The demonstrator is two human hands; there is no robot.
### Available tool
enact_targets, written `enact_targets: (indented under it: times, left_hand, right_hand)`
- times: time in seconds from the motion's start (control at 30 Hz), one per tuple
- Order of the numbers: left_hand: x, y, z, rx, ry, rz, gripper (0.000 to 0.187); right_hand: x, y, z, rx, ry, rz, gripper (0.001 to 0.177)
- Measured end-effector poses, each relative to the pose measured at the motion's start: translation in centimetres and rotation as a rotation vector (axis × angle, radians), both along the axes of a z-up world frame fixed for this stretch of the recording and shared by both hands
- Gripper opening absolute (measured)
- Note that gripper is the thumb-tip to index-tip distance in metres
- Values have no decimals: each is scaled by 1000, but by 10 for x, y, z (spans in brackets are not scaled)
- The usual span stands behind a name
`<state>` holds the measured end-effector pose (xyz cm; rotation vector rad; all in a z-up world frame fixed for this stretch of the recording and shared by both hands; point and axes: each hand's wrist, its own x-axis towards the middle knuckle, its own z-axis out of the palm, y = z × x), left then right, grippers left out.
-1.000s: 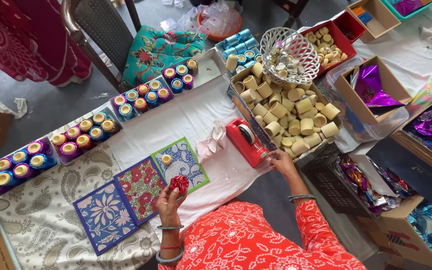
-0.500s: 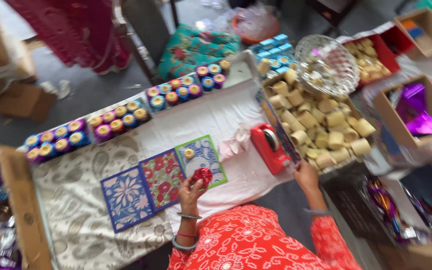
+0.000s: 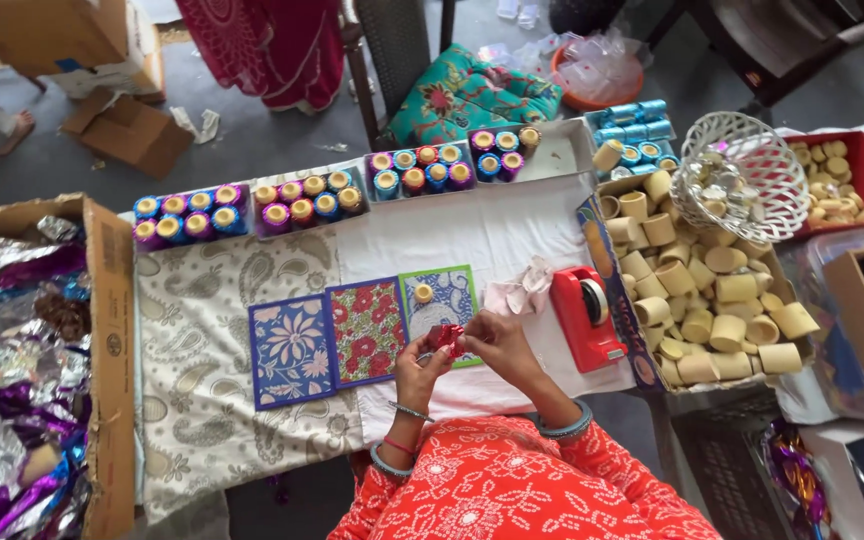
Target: Assembling and decorating clay lamps by applying adhesive or decorative elements and placing them into individual cups.
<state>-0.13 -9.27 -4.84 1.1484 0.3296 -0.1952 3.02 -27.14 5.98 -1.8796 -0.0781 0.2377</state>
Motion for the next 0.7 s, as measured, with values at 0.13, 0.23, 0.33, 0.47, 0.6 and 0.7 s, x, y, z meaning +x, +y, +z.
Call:
enact_targets:
  times: [0.13, 0.23, 0.33, 0.47, 0.6, 0.7]
  left_hand:
    - [-4, 0, 1, 8, -27, 31, 48]
    - [-5, -1, 9, 74, -63, 32, 49]
    - [-7, -2, 11, 151, -94, 39, 49]
    - [-8, -2, 13, 209, -114, 63, 48]
    - [-8, -3, -4, 135, -86, 109, 46]
    - [-9, -1, -3, -4, -47, 136, 44]
  right_hand:
    - [2, 15, 5, -63, -55, 22, 15]
    - [2, 20, 8, -122, -99, 17, 16]
    - [3, 23, 15, -281, -152, 35, 19]
    - [2, 27, 22, -433, -102, 15, 24]
    - [-7, 36, 13, -471, -132, -77, 36]
    - [1, 35, 22, -452, -117, -125, 55]
